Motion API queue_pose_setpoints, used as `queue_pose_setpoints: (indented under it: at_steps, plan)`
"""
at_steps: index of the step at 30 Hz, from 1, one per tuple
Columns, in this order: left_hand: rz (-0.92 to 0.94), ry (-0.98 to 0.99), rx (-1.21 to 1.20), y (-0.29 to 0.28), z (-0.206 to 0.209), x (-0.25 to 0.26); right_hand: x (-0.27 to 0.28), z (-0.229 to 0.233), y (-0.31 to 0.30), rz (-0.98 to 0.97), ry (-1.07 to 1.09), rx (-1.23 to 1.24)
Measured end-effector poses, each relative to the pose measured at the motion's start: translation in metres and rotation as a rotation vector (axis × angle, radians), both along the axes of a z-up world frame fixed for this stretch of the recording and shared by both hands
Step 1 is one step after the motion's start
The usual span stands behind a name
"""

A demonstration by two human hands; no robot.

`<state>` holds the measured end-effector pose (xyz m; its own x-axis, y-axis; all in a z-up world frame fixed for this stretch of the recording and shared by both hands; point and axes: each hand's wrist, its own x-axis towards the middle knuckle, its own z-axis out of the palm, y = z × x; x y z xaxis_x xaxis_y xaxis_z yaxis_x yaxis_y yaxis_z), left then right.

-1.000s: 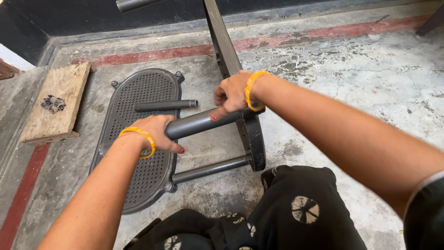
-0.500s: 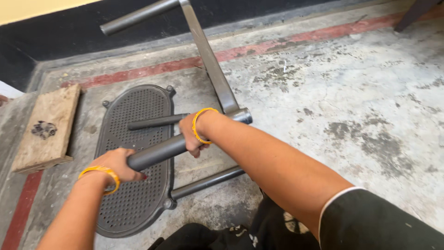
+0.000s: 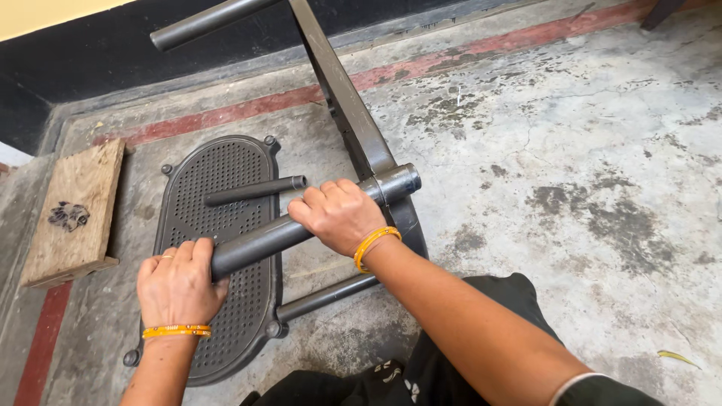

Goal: The person assembles a two-tier plastic step stool by hand. They insert and tighten the legs into the upper and lower tiers, then flip and reposition the stool to secure all components. The finished stool is placed upright on the floor.

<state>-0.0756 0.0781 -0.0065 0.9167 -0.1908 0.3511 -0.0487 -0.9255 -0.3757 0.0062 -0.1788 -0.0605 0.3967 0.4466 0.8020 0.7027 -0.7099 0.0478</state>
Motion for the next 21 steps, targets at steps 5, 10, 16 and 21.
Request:
queue_pose_setpoints:
  at_steps: [5, 10, 16, 21]
  plan:
    - [0.109, 0.156, 0.014, 0.006, 0.005, 0.009, -0.009, 0.044, 0.021, -0.125, 0.424, -0.217]
    - [0.099, 0.137, -0.010, 0.005, 0.006, 0.010, 0.035, 0.094, 0.033, 0.004, 1.241, -0.845]
    - [0.088, 0.125, 0.002, 0.004, 0.006, 0.015, 0.045, 0.069, 0.021, 0.120, 1.153, -0.663]
    - [0.050, 0.095, 0.087, 0.004, 0.016, 0.007, 0.019, 0.049, 0.014, 0.079, 0.823, -0.540]
